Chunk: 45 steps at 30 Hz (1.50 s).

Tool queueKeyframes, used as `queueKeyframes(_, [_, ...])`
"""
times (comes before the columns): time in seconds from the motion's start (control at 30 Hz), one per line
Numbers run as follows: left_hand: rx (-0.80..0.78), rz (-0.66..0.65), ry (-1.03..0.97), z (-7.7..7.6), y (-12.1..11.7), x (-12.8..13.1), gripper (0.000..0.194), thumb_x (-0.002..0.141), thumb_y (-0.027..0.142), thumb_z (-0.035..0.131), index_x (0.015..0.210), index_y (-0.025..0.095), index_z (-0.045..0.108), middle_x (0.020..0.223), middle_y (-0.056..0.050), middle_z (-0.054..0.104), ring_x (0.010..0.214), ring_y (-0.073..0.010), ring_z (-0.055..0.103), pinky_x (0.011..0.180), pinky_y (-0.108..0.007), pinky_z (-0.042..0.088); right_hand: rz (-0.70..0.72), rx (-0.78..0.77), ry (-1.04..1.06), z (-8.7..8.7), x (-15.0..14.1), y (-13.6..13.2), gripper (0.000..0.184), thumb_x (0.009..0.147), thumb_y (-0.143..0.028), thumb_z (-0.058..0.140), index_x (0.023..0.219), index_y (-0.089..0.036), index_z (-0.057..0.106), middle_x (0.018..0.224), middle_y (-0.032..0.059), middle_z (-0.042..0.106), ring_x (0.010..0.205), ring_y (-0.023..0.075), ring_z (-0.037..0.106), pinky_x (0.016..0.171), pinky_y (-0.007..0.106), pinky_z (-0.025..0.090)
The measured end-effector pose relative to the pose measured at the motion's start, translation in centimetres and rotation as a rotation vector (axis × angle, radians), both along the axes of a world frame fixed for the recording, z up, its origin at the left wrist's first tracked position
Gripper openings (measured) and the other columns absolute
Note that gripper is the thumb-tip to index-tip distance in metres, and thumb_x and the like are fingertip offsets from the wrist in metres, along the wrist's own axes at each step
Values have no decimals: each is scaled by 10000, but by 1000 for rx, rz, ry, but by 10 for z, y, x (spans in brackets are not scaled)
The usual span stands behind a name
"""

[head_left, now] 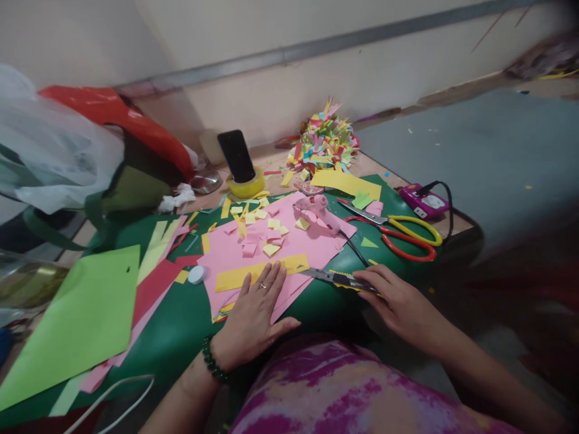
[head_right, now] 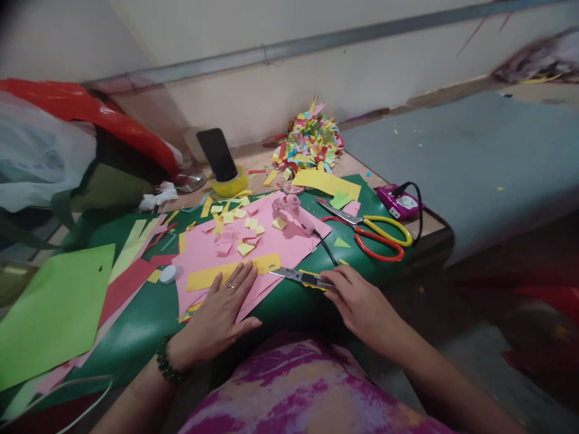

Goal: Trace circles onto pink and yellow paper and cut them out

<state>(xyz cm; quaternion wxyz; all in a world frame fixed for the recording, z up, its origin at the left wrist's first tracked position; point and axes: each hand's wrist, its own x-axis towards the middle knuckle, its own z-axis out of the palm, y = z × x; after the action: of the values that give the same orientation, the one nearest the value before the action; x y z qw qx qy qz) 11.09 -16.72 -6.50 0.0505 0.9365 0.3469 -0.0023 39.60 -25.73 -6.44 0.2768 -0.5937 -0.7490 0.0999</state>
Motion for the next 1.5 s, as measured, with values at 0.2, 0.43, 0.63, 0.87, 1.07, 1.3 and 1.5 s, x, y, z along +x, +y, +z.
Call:
queueKeyframes(0.2, [-10, 6, 6, -7, -2, -5, 951, 824, 780, 281, 1533, 197, 30, 1584, -124, 209, 1462, -307, 182, 1146, -545, 203, 28, -13, -13, 1, -2, 2, 207, 959, -204, 419, 1130, -219, 535, 1015, 92, 616, 887, 210, 662, 744, 326, 570])
queueKeyframes(0.43, [-13, -5, -15, -7, -1, -5, 960, 820, 782, 295, 1529, 214, -17, 1586, -121, 200, 1463, -299, 184, 1154, -532, 196, 47, -43, 19, 1, -8, 3, 217, 955, -175, 414, 1137, -220, 523, 1016, 90, 603, 877, 202, 660, 738, 325, 574])
queueKeyframes(0.63, [-40, 7, -3, -5, -1, -3, 968, 813, 788, 294, 1533, 196, 30, 1586, -131, 203, 1465, -311, 168, 1147, -553, 199, 45, -30, -2, 1, -17, 4, 233, 945, -160, 428, 1151, -196, 531, 1021, 98, 609, 855, 208, 659, 726, 340, 584])
queueKeyframes(0.87, [-58, 10, -20, 0, -2, -5, 951, 821, 781, 282, 1534, 207, 20, 1581, -141, 214, 1460, -308, 190, 1155, -549, 176, 49, -17, -28, 1, -24, 6, 251, 934, -152, 430, 1152, -191, 550, 1029, 103, 615, 878, 219, 665, 727, 338, 590])
queueKeyframes(1.07, [9, 62, -12, -1, -8, -20, 953, 824, 780, 263, 1522, 223, -70, 1578, -138, 218, 1456, -304, 209, 1159, -562, 148, 34, -15, -20, 0, -24, 6, 247, 947, -184, 425, 1152, -211, 559, 1028, 95, 623, 862, 208, 671, 729, 333, 597])
queueKeyframes(1.3, [-24, 74, -1, -4, -9, -20, 964, 815, 790, 279, 1532, 209, 4, 1572, -135, 233, 1454, -302, 216, 1153, -570, 168, 74, 11, -35, -1, -29, 6, 240, 944, -151, 418, 1147, -184, 541, 1009, 107, 610, 855, 219, 670, 722, 351, 595])
queueKeyframes(1.5, [-6, 75, -12, -4, -10, -20, 962, 816, 792, 261, 1533, 185, 57, 1564, -140, 259, 1449, -305, 230, 1150, -590, 145, 95, -16, 3, -1, -36, 8, 253, 943, -147, 418, 1161, -200, 536, 1026, 99, 609, 870, 211, 672, 765, 351, 589])
